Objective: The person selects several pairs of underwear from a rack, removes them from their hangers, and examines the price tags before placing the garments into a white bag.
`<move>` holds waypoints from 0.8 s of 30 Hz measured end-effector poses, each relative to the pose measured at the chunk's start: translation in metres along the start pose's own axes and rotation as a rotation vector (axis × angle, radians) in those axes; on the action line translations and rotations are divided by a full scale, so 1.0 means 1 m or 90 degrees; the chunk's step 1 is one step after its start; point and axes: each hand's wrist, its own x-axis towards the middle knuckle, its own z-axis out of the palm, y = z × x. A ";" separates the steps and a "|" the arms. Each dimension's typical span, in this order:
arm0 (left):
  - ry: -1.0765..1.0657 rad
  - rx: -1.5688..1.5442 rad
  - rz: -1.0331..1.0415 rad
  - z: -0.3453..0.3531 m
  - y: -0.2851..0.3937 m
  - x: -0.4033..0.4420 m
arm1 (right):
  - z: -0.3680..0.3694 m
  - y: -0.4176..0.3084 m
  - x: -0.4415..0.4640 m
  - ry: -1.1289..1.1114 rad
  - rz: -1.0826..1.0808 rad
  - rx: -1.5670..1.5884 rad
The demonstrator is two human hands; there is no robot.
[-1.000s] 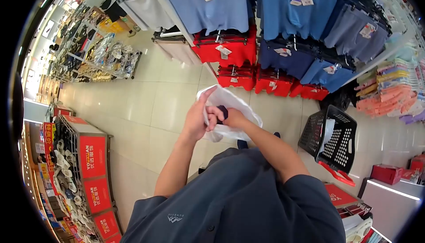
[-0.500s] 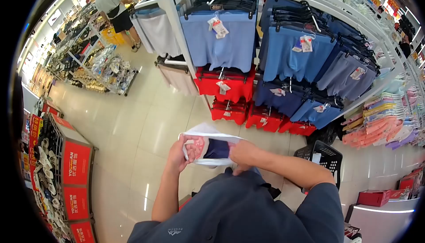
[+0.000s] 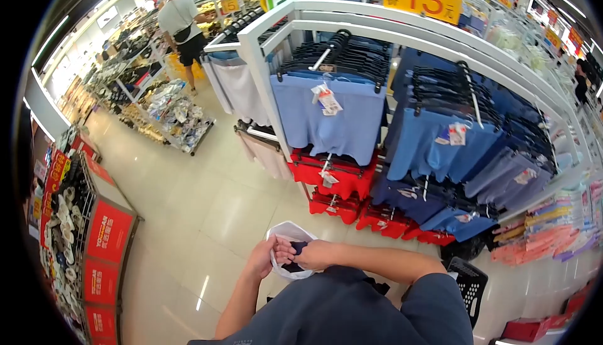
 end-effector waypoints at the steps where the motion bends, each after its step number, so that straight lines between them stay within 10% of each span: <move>1: 0.006 -0.015 -0.001 0.002 0.004 0.004 | 0.000 0.007 0.001 -0.010 -0.007 0.044; 6: 0.062 -0.010 0.013 0.015 0.022 0.028 | 0.027 0.052 0.013 0.050 -0.010 0.348; 10: 0.068 0.030 0.032 0.013 0.021 0.044 | -0.016 0.047 0.009 0.014 -0.018 0.154; 12: 0.068 0.044 0.016 0.015 0.019 0.052 | -0.032 0.042 0.017 0.093 -0.047 0.044; 13: 0.092 0.096 0.001 0.018 0.019 0.056 | -0.013 0.052 0.033 0.387 -0.173 0.044; 17: 0.089 -0.041 -0.091 0.043 0.032 0.060 | -0.062 0.042 0.025 -0.019 -0.044 0.039; 19: 0.026 -0.077 -0.086 0.032 0.022 0.073 | -0.064 0.063 0.007 0.368 -0.179 0.244; 24: 0.072 -0.063 -0.054 0.027 0.053 0.066 | -0.054 0.142 -0.048 0.570 0.323 0.117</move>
